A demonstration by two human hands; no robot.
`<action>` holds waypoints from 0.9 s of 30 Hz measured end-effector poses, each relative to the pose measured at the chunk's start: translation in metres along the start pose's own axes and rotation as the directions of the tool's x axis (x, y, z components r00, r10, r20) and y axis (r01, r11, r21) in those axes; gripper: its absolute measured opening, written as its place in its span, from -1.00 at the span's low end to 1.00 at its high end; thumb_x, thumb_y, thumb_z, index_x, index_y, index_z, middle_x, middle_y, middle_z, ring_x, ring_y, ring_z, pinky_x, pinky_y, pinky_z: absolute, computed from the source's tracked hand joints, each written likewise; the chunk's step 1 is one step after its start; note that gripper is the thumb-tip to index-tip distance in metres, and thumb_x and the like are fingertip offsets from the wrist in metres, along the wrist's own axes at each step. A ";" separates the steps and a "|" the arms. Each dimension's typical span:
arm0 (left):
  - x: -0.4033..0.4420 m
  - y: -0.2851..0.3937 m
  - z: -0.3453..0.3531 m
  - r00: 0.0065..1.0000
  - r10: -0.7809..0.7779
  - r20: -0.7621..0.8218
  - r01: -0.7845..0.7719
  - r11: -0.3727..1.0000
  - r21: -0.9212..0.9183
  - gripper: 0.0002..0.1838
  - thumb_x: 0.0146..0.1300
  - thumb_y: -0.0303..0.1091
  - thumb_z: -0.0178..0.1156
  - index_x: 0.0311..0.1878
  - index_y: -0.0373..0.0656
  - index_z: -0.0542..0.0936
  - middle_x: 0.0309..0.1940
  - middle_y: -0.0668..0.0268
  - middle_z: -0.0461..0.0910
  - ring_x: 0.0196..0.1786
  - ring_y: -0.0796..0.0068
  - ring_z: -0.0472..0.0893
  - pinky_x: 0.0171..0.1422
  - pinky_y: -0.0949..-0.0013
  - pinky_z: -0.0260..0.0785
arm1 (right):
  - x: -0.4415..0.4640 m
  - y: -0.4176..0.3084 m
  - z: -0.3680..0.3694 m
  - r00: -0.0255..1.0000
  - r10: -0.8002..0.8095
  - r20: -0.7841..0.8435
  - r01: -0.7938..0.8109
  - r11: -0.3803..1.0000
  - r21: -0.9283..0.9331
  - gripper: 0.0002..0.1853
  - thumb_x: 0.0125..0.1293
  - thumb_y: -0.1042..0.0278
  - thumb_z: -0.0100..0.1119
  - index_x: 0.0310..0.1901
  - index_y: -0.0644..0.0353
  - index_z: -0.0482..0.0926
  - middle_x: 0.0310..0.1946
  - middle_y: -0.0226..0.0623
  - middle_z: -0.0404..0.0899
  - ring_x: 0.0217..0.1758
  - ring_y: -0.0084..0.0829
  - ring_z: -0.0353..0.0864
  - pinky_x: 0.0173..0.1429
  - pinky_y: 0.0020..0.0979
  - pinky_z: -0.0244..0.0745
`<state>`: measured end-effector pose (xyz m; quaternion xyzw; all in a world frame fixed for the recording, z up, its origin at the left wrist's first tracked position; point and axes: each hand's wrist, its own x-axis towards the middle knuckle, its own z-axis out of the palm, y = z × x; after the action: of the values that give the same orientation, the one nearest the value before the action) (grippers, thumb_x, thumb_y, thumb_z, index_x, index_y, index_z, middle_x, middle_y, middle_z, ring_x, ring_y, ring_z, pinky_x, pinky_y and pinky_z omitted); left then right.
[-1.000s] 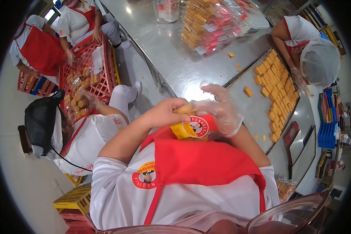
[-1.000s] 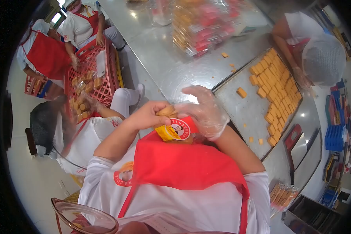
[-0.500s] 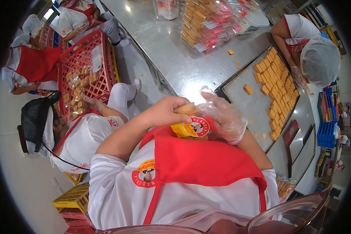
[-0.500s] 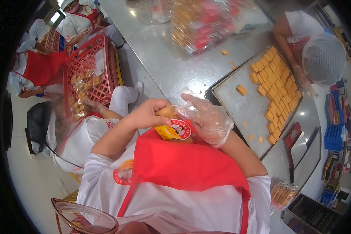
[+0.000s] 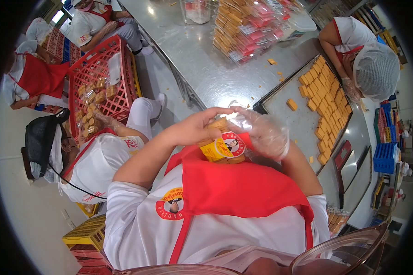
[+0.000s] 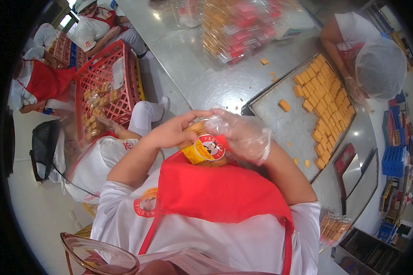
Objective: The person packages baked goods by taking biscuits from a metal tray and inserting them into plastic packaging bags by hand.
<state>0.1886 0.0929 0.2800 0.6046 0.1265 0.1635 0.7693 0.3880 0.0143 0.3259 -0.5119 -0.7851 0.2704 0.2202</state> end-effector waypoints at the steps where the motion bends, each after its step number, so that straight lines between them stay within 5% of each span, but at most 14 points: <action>1: -0.001 0.003 -0.005 1.000 -0.020 0.022 0.021 0.999 -0.044 -0.52 0.24 -0.22 -0.01 0.17 -0.23 0.23 -0.02 0.24 0.39 0.04 0.54 0.36 0.12 0.48 0.18 | 0.000 0.007 -0.001 1.000 0.019 -0.008 -0.019 0.995 0.102 -0.70 0.09 0.36 0.01 -0.10 0.13 0.51 -0.01 -0.13 0.42 0.02 -0.21 0.43 0.02 -0.40 0.37; 2: -0.001 0.006 -0.008 0.998 -0.037 0.043 0.041 0.995 -0.088 -0.51 0.28 -0.19 -0.08 0.22 -0.22 0.18 0.05 0.23 0.35 0.09 0.52 0.32 0.16 0.47 0.15 | -0.001 0.015 -0.004 0.993 -0.086 -0.077 0.104 0.955 0.278 -0.70 0.17 0.28 -0.08 -0.10 0.17 0.50 -0.03 -0.12 0.43 0.01 -0.21 0.42 0.02 -0.39 0.35; 5: 0.004 0.009 -0.008 0.999 0.049 0.011 -0.050 0.986 0.160 -0.51 0.33 -0.11 -0.22 0.22 -0.20 0.18 0.10 0.22 0.30 0.13 0.49 0.29 0.20 0.45 0.10 | 0.001 0.002 -0.006 0.999 0.046 -0.019 -0.028 0.839 0.543 -0.70 0.21 0.28 -0.12 -0.11 0.20 0.50 -0.08 -0.10 0.44 -0.05 -0.22 0.44 0.01 -0.40 0.33; 8: 0.008 0.004 -0.010 0.999 0.033 -0.015 -0.031 0.990 0.140 -0.51 0.32 -0.10 -0.19 0.22 -0.18 0.20 0.14 0.22 0.26 0.14 0.49 0.27 0.22 0.45 0.08 | 0.000 -0.008 -0.006 0.990 0.139 -0.021 -0.129 0.958 0.254 -0.73 0.18 0.33 -0.02 -0.16 0.32 0.52 -0.12 -0.19 0.46 -0.09 -0.36 0.46 -0.01 -0.43 0.35; 10: 0.009 0.003 -0.011 0.997 -0.063 -0.054 0.063 0.998 -0.009 -0.50 0.29 -0.13 -0.12 0.24 -0.15 0.16 0.13 0.21 0.26 0.14 0.47 0.28 0.22 0.43 0.09 | 0.000 -0.002 -0.004 0.979 0.203 -0.029 -0.170 0.882 0.439 -0.71 0.17 0.35 -0.01 -0.13 0.35 0.49 -0.15 -0.21 0.48 -0.10 -0.40 0.45 -0.04 -0.44 0.37; 12: 0.009 0.003 -0.013 1.000 0.006 -0.020 -0.010 0.978 -0.210 -0.45 0.25 -0.20 -0.04 0.27 -0.11 0.10 0.13 0.20 0.26 0.14 0.44 0.29 0.21 0.40 0.11 | 0.001 -0.002 -0.007 0.959 0.267 -0.094 -0.156 0.775 0.613 -0.71 0.19 0.34 -0.03 -0.12 0.34 0.48 -0.17 -0.22 0.48 -0.11 -0.40 0.45 -0.04 -0.45 0.36; 14: 0.006 0.000 -0.010 0.967 0.253 0.034 -0.210 0.863 -0.460 -0.36 0.20 -0.31 0.06 0.30 -0.09 0.02 0.13 0.20 0.26 0.14 0.41 0.30 0.21 0.37 0.13 | 0.001 -0.008 -0.013 0.913 0.346 -0.213 -0.068 0.646 0.760 -0.71 0.22 0.32 -0.08 -0.11 0.31 0.48 -0.20 -0.20 0.48 -0.13 -0.37 0.46 -0.01 -0.46 0.32; 17: 0.009 0.013 0.016 0.853 0.384 -0.354 -0.429 0.902 -0.054 -0.31 0.13 -0.46 0.12 0.28 -0.07 0.01 0.09 0.21 0.29 0.11 0.42 0.32 0.18 0.36 0.17 | 0.004 -0.013 -0.016 0.864 0.478 -0.161 -0.124 0.511 0.851 -0.70 0.25 0.33 -0.13 -0.10 0.35 0.45 -0.17 -0.21 0.47 -0.09 -0.44 0.44 0.00 -0.49 0.31; 20: 0.015 0.016 0.017 0.820 0.402 -0.407 -0.454 0.890 -0.036 -0.40 0.13 -0.50 0.11 0.22 -0.10 0.09 0.04 0.24 0.31 0.09 0.48 0.32 0.18 0.41 0.17 | 0.011 -0.026 -0.009 0.871 0.292 -0.396 -0.062 0.863 0.501 -0.68 0.27 0.32 -0.16 -0.07 0.37 0.43 -0.17 -0.20 0.48 -0.12 -0.47 0.45 -0.03 -0.50 0.33; 23: 0.014 0.015 0.018 0.841 0.416 -0.345 -0.426 0.903 0.051 -0.48 0.16 -0.47 0.08 0.17 -0.10 0.13 0.04 0.23 0.31 0.10 0.49 0.32 0.17 0.42 0.17 | 0.011 -0.013 -0.007 0.887 0.223 -0.405 0.043 0.833 0.552 -0.67 0.26 0.33 -0.15 -0.04 0.35 0.41 -0.19 -0.22 0.49 -0.15 -0.49 0.47 -0.07 -0.50 0.35; 27: 0.017 0.018 0.020 0.865 0.337 -0.371 -0.383 0.922 -0.055 -0.40 0.13 -0.36 0.13 0.20 -0.06 0.09 0.13 0.11 0.27 0.15 0.29 0.31 0.21 0.28 0.17 | 0.008 -0.016 -0.015 0.876 0.381 -0.297 -0.118 0.764 0.634 -0.70 0.23 0.34 -0.12 -0.08 0.31 0.44 -0.18 -0.21 0.49 -0.20 -0.41 0.48 -0.13 -0.49 0.37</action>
<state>0.2101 0.0862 0.3020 0.5279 0.1372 0.4182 0.7264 0.3835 0.0191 0.3475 -0.5627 -0.5178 0.4182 0.4903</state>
